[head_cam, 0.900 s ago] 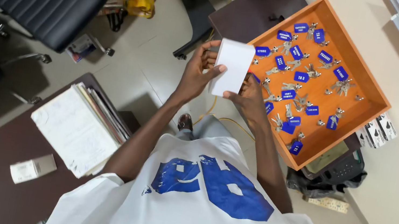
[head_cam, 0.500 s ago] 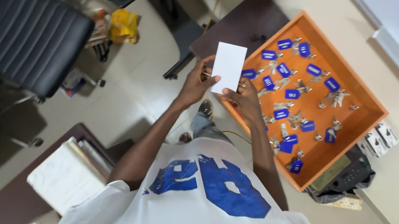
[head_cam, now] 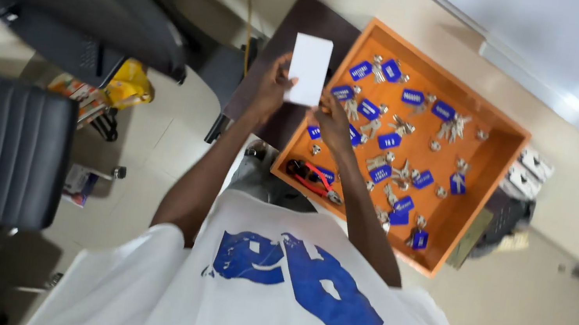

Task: Organizing various electronics, boxes, and documents on a desk and shelf.

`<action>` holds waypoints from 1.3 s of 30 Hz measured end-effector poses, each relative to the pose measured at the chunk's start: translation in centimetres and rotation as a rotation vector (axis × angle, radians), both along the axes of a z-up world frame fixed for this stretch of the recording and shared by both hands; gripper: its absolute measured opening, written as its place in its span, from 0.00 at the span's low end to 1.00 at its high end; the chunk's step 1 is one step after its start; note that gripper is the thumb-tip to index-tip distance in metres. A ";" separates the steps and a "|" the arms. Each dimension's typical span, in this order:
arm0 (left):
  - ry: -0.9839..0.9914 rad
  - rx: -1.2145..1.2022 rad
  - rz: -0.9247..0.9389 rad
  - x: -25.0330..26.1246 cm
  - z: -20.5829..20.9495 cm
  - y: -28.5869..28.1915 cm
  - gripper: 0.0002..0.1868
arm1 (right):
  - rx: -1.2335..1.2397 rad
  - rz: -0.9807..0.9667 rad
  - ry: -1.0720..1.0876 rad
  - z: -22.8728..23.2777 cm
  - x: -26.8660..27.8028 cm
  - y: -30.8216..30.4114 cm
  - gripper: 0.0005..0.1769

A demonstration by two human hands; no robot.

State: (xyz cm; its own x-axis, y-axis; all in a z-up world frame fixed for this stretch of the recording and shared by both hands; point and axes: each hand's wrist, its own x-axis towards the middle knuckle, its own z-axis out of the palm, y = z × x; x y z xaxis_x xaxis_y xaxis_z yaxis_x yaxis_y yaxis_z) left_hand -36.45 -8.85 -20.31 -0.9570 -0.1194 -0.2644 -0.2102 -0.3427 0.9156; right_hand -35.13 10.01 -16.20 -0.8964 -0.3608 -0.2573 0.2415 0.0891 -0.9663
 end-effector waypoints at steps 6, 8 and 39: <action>-0.040 -0.082 0.029 -8.5 -4.7 -0.7 0.29 | -0.079 -0.104 0.144 -6.0 -6.9 -0.4 0.27; -0.154 -0.211 -0.021 -10.0 -3.5 -1.3 0.27 | 0.065 -0.150 0.096 -6.1 -8.1 0.0 0.25; -0.343 -0.689 -0.348 -20.1 -12.6 3.6 0.32 | 0.175 -0.323 -0.153 -2.5 -1.3 1.6 0.21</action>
State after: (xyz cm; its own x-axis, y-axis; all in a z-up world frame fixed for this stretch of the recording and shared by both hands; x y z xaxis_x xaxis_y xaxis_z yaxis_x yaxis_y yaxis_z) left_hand -56.58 -5.29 -32.93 -0.8492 -0.0733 -0.5230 -0.5045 0.4052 0.7625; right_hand -36.42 11.64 -18.73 -0.9032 -0.0055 -0.4291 0.4238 0.1449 -0.8941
